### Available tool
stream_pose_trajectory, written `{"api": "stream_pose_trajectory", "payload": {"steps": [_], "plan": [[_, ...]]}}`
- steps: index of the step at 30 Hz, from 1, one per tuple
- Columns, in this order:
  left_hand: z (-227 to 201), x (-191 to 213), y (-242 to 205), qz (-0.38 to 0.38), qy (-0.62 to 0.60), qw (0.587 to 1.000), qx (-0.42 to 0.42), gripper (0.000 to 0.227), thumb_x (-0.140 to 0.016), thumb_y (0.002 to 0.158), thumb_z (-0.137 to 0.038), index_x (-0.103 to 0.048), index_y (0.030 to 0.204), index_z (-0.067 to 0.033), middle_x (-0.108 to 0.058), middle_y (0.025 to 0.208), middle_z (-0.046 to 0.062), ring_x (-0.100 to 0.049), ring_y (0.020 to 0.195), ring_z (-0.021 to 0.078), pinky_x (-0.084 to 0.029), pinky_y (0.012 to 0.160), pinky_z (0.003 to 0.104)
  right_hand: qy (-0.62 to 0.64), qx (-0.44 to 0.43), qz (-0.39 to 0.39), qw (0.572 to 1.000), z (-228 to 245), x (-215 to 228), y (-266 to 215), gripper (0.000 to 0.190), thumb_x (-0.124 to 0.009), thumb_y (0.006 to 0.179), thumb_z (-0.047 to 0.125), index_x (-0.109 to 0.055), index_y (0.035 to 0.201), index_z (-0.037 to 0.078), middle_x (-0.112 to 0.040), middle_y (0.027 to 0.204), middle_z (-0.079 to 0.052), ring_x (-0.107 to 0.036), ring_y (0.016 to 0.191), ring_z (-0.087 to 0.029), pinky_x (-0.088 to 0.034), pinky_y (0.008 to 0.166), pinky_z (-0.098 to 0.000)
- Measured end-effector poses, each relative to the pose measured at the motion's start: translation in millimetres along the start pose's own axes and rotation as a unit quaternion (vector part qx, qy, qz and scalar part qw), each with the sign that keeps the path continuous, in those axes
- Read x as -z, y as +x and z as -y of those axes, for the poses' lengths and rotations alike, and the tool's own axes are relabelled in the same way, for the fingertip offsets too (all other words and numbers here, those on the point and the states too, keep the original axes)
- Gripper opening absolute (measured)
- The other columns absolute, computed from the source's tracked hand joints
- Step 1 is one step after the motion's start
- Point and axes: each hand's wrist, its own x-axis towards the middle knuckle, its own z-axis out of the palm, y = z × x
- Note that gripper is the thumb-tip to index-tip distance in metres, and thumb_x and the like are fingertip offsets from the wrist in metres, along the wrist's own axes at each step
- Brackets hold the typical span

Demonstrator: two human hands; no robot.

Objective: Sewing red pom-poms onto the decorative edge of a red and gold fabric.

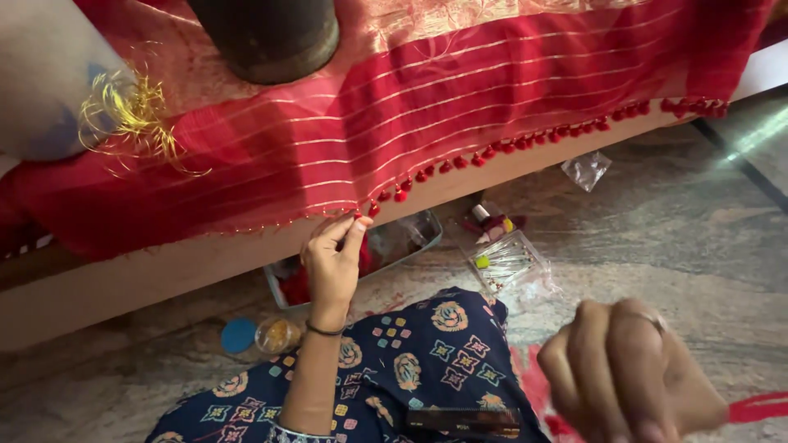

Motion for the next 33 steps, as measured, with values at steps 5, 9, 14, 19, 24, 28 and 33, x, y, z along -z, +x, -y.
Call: {"api": "stream_pose_trajectory", "payload": {"steps": [5,9,14,19,24,28,33], "plan": [[0,-5,-2,0.002,0.001,1.000,-0.007,0.018,-0.070,0.095,-0.019,-0.079,0.094,-0.0038,-0.078,0.093,0.012,-0.074,0.091,0.0235,-0.054,0.089,0.035,0.089,-0.026,0.034,0.995,-30,-35,1,0.012,-0.070,0.084,0.020,-0.066,0.089,0.010,-0.066,0.078,-0.004,-0.064,0.072,-0.018,-0.050,0.062,-0.0368],[-2,-4,-2,-0.007,0.020,1.000,-0.016,0.018,-0.070,0.096,-0.020,-0.079,0.093,-0.0050,-0.078,0.093,0.011,-0.073,0.091,0.0239,-0.054,0.089,0.035,0.171,-0.035,0.060,0.983,-43,-79,-2,0.013,-0.070,0.085,0.021,-0.068,0.090,0.009,-0.068,0.078,-0.004,-0.065,0.071,-0.017,-0.051,0.062,-0.0354],[-4,0,-2,0.001,0.054,0.998,-0.025,0.017,-0.069,0.094,-0.021,-0.080,0.093,-0.0079,-0.079,0.094,0.009,-0.072,0.094,0.0236,-0.051,0.089,0.035,0.277,-0.047,0.093,0.955,-18,-29,8,0.015,-0.071,0.086,0.021,-0.071,0.092,0.008,-0.070,0.078,-0.004,-0.066,0.071,-0.016,-0.053,0.062,-0.0336],[-4,-8,-4,-0.004,0.030,0.999,-0.018,0.017,-0.069,0.096,-0.020,-0.079,0.093,-0.0071,-0.078,0.095,0.009,-0.072,0.096,0.0239,-0.052,0.092,0.035,0.356,-0.082,0.129,0.922,2,46,-19,0.017,-0.072,0.087,0.022,-0.074,0.094,0.006,-0.072,0.078,-0.004,-0.067,0.070,-0.014,-0.054,0.062,-0.0319],[-7,-12,-7,-0.021,0.017,1.000,-0.015,0.017,-0.068,0.098,-0.019,-0.078,0.095,-0.0059,-0.077,0.096,0.009,-0.072,0.095,0.0243,-0.052,0.096,0.036,0.430,-0.118,0.154,0.882,23,73,-11,0.020,-0.073,0.088,0.023,-0.077,0.096,0.005,-0.074,0.078,-0.004,-0.068,0.069,-0.013,-0.056,0.062,-0.0301],[-5,-8,-7,-0.051,0.036,0.997,-0.047,0.015,-0.071,0.096,-0.018,-0.080,0.097,-0.0059,-0.078,0.097,0.010,-0.070,0.097,0.0253,-0.050,0.096,0.037,0.495,-0.139,0.168,0.841,24,27,34,0.022,-0.073,0.089,0.024,-0.079,0.098,0.004,-0.075,0.078,-0.004,-0.069,0.069,-0.011,-0.057,0.061,-0.0288],[-8,1,-2,-0.004,-0.054,0.996,0.069,0.018,-0.071,0.096,-0.018,-0.081,0.099,-0.0037,-0.079,0.090,0.006,-0.068,0.085,0.0142,-0.051,0.082,0.030,0.558,-0.155,0.168,0.798,20,-99,117,0.024,-0.074,0.090,0.024,-0.081,0.099,0.003,-0.077,0.078,-0.004,-0.070,0.068,-0.010,-0.059,0.061,-0.0274]]}}
